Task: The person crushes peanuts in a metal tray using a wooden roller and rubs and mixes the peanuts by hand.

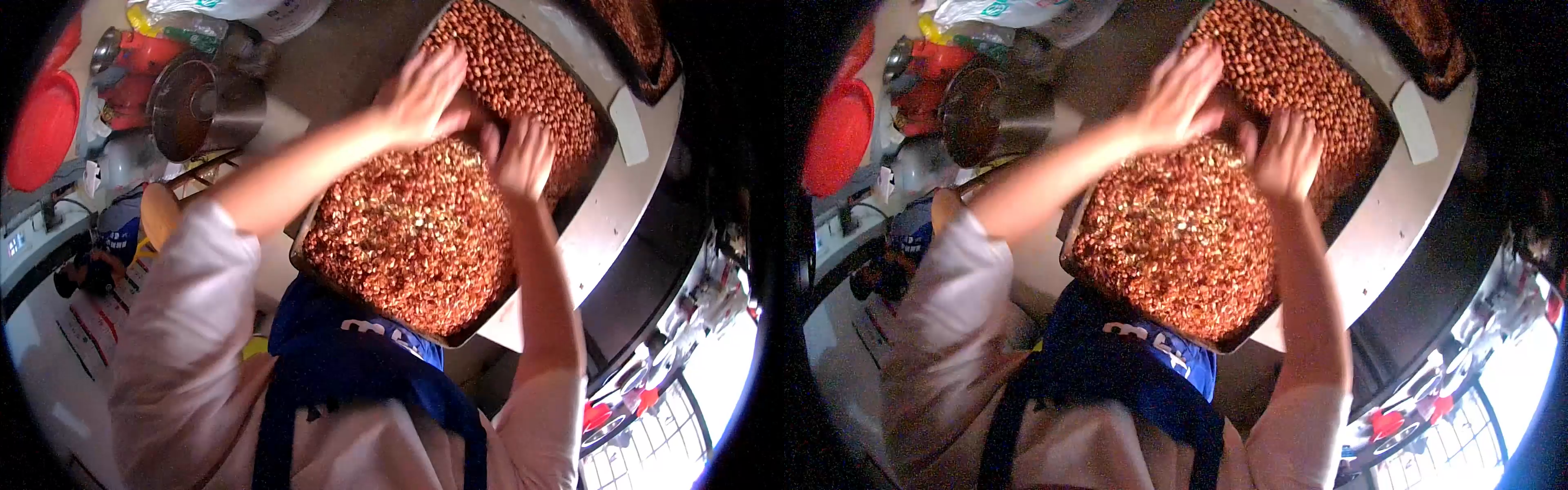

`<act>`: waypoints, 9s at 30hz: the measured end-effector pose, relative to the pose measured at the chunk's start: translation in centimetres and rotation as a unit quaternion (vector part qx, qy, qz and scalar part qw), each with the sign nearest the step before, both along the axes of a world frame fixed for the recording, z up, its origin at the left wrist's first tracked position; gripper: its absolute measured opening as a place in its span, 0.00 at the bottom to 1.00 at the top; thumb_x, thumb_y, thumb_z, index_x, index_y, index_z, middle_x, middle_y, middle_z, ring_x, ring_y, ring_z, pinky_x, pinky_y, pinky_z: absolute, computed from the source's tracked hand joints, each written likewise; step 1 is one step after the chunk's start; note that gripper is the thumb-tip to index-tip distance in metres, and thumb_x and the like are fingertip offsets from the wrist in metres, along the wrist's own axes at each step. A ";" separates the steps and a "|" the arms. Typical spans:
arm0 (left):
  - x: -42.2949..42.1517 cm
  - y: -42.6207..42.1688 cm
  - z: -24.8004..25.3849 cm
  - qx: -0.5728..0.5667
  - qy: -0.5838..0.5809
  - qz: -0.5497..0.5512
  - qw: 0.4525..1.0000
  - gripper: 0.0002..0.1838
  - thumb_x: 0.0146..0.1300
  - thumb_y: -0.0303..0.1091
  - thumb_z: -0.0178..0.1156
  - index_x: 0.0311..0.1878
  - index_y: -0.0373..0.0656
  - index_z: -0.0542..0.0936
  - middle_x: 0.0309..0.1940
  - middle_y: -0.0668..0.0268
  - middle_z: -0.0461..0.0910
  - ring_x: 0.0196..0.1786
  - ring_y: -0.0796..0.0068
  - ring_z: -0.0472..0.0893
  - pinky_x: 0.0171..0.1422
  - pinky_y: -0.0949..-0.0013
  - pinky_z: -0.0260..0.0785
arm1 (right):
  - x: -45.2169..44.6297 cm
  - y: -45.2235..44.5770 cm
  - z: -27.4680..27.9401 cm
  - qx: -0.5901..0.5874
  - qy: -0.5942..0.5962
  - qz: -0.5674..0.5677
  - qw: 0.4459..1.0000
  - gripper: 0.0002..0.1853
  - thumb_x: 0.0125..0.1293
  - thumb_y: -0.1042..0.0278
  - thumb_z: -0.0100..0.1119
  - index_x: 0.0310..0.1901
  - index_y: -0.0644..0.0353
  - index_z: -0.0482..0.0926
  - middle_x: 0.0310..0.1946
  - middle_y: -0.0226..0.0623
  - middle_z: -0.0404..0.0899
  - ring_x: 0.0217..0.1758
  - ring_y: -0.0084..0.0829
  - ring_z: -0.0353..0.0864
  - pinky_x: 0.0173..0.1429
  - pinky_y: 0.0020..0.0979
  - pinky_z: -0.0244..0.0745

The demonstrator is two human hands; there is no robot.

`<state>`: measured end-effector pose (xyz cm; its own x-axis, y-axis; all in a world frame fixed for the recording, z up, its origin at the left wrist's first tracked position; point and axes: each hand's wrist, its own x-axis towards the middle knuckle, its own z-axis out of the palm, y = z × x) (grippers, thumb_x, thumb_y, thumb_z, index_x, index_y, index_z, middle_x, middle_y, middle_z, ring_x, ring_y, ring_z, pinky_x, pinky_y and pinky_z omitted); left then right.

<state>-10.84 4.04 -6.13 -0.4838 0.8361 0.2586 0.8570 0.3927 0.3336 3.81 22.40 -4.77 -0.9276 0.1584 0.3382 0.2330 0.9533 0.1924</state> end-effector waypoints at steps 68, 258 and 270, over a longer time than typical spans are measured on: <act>-0.1 0.2 2.8 -0.042 0.084 0.005 0.996 0.51 0.71 0.70 0.44 0.82 0.38 0.48 0.84 0.53 0.44 0.85 0.57 0.44 0.85 0.43 0.32 | -0.1 -0.8 2.7 -0.187 0.070 -0.046 0.979 0.40 0.74 0.34 0.44 0.76 0.60 0.62 0.75 0.52 0.64 0.79 0.48 0.61 0.80 0.53 0.53; 9.5 0.6 3.4 -0.160 0.044 -0.116 0.979 0.48 0.66 0.51 0.66 0.81 0.47 0.53 0.81 0.58 0.53 0.83 0.61 0.50 0.87 0.50 0.36 | 11.6 -0.2 3.6 -0.169 -0.010 -0.033 0.985 0.43 0.52 0.46 0.75 0.69 0.54 0.71 0.64 0.44 0.77 0.70 0.41 0.74 0.76 0.49 0.62; 1.6 14.2 5.8 -0.171 0.056 0.066 0.982 0.48 0.75 0.68 0.30 0.81 0.34 0.40 0.84 0.52 0.33 0.86 0.60 0.32 0.87 0.51 0.22 | 1.0 13.0 0.7 -0.070 0.044 -0.159 0.984 0.43 0.70 0.28 0.49 0.67 0.65 0.67 0.62 0.56 0.72 0.61 0.53 0.75 0.65 0.54 0.71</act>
